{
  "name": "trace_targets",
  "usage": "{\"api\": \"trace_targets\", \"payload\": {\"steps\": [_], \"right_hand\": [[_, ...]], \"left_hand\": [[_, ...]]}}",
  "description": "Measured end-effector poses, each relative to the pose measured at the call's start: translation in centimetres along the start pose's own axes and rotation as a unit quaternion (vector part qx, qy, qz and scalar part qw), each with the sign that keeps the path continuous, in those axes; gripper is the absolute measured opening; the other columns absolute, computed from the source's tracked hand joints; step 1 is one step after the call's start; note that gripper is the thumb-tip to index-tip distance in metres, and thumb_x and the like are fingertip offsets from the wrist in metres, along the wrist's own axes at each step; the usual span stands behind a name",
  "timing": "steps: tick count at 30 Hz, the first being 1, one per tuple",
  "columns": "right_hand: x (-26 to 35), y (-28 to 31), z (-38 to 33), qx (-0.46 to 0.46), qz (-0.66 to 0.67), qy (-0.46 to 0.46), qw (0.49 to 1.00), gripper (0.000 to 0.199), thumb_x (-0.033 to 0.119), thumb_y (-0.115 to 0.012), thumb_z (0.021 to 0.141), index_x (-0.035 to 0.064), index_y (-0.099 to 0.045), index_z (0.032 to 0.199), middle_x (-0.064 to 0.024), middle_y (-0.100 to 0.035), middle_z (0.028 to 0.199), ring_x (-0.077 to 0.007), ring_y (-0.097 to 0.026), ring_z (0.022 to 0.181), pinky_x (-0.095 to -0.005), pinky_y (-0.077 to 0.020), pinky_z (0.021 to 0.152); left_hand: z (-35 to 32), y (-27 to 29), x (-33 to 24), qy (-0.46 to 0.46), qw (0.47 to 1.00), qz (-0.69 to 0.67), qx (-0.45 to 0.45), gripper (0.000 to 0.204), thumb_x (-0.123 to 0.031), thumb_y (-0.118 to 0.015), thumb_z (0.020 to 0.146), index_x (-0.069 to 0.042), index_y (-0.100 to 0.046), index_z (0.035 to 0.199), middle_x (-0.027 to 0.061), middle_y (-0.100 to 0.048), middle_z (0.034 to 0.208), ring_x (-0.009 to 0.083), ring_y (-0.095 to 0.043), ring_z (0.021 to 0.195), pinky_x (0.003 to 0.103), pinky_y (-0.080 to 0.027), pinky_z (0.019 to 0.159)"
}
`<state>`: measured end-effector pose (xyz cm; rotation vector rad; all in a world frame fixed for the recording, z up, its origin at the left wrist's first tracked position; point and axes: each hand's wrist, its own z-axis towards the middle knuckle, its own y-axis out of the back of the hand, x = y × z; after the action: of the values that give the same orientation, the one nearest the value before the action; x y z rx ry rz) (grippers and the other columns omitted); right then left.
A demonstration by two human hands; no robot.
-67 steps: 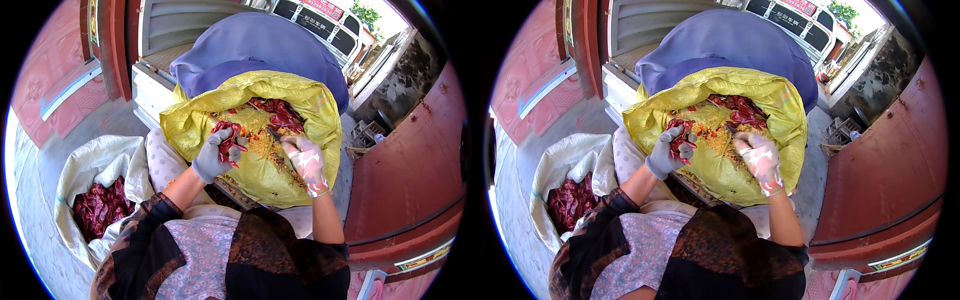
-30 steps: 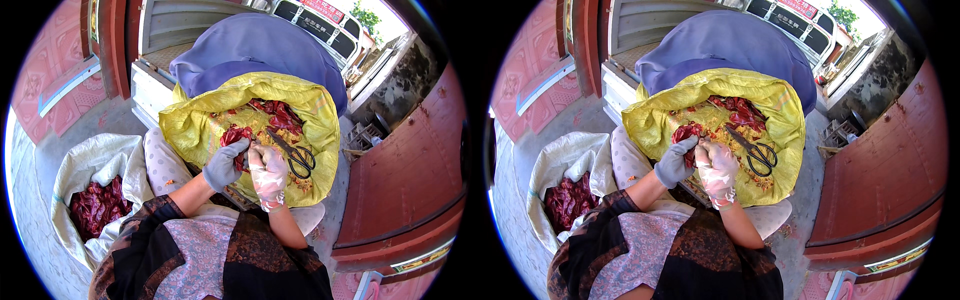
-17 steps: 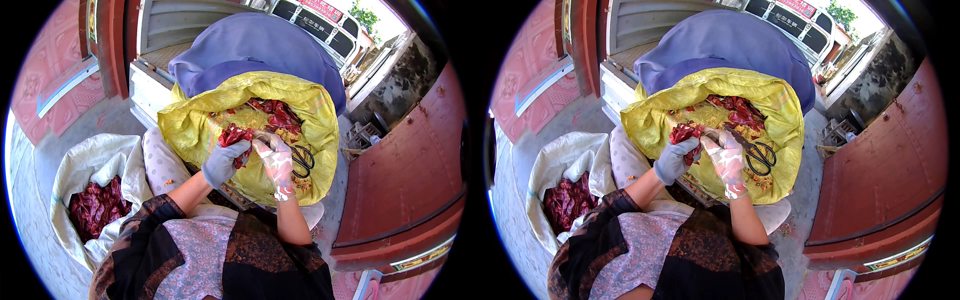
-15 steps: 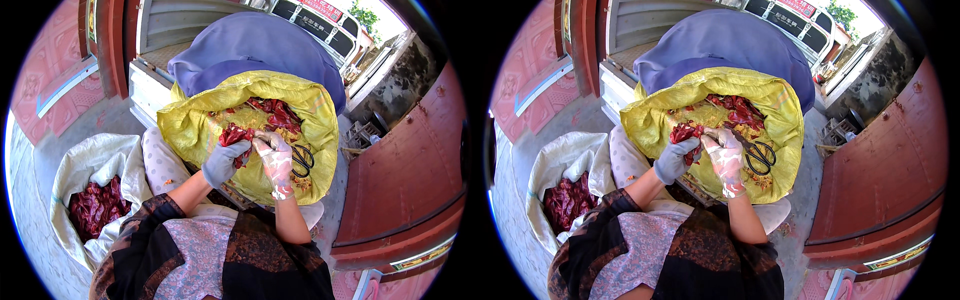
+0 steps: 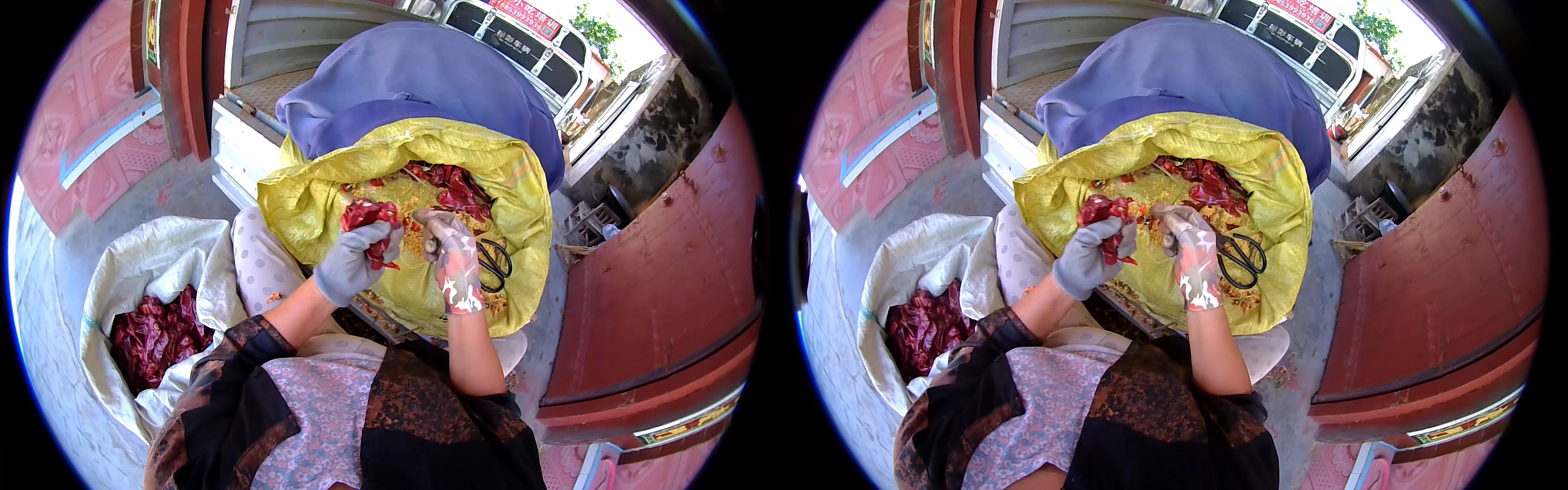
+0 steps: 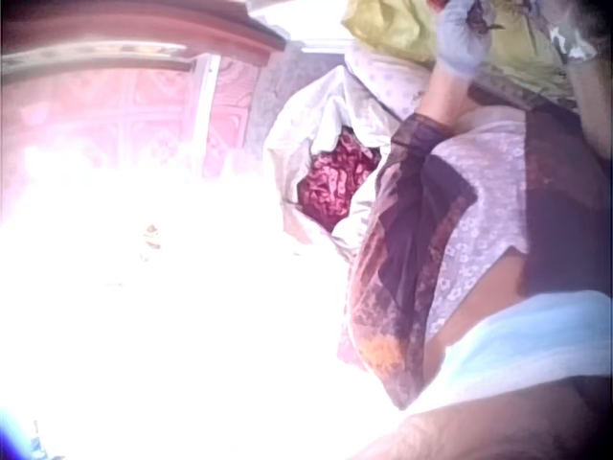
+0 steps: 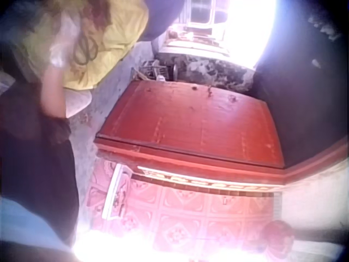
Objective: The person uses scissors to cut the stems off red peppers by hand. They pick up individual peppers from a large yellow bag, snip the stems, and drop the processed peppers into a smaller white bag on the side.
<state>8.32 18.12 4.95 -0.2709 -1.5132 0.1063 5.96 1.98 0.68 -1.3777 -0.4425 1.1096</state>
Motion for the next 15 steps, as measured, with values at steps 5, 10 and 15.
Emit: {"api": "trace_targets", "payload": {"steps": [5,10,15], "right_hand": [[-0.6,1.8,-1.8,0.049,-0.303,0.065,0.95,0.015,0.009,-0.058,0.085,0.001,-0.065,0.095,-0.0069,-0.067,0.092,-0.0145,-0.061,0.074,-0.024,-0.0478,0.07],[0.8,4.4,-2.7,-0.012,-0.529,0.098,0.843,0.01,0.012,-0.065,0.078,0.0021,-0.065,0.081,-0.0094,-0.066,0.077,-0.0171,-0.06,0.066,-0.0286,-0.0468,0.064],[1.6,6.5,-0.4,-0.071,-0.602,0.302,0.736,0.012,0.008,-0.063,0.079,0.0065,-0.065,0.09,-0.0102,-0.066,0.087,-0.0234,-0.062,0.077,-0.0309,-0.048,0.071]], "left_hand": [[-4.6,0.8,-9.2,-0.1,0.982,0.156,-0.035,0.014,-0.007,-0.056,0.082,-0.001,-0.047,0.092,0.0093,-0.054,0.078,0.0166,-0.049,0.064,0.027,-0.041,0.059],[-16.1,11.4,-20.5,-0.165,0.919,0.256,-0.25,0.017,-0.008,-0.058,0.081,-0.001,-0.054,0.096,0.0076,-0.058,0.082,0.0144,-0.051,0.063,0.025,-0.04,0.057],[-31.4,18.3,-22.6,-0.145,0.66,0.566,-0.472,0.007,-0.006,-0.061,0.073,-0.01,-0.057,0.078,-0.003,-0.053,0.066,0.0052,-0.043,0.051,0.022,-0.033,0.045]]}}
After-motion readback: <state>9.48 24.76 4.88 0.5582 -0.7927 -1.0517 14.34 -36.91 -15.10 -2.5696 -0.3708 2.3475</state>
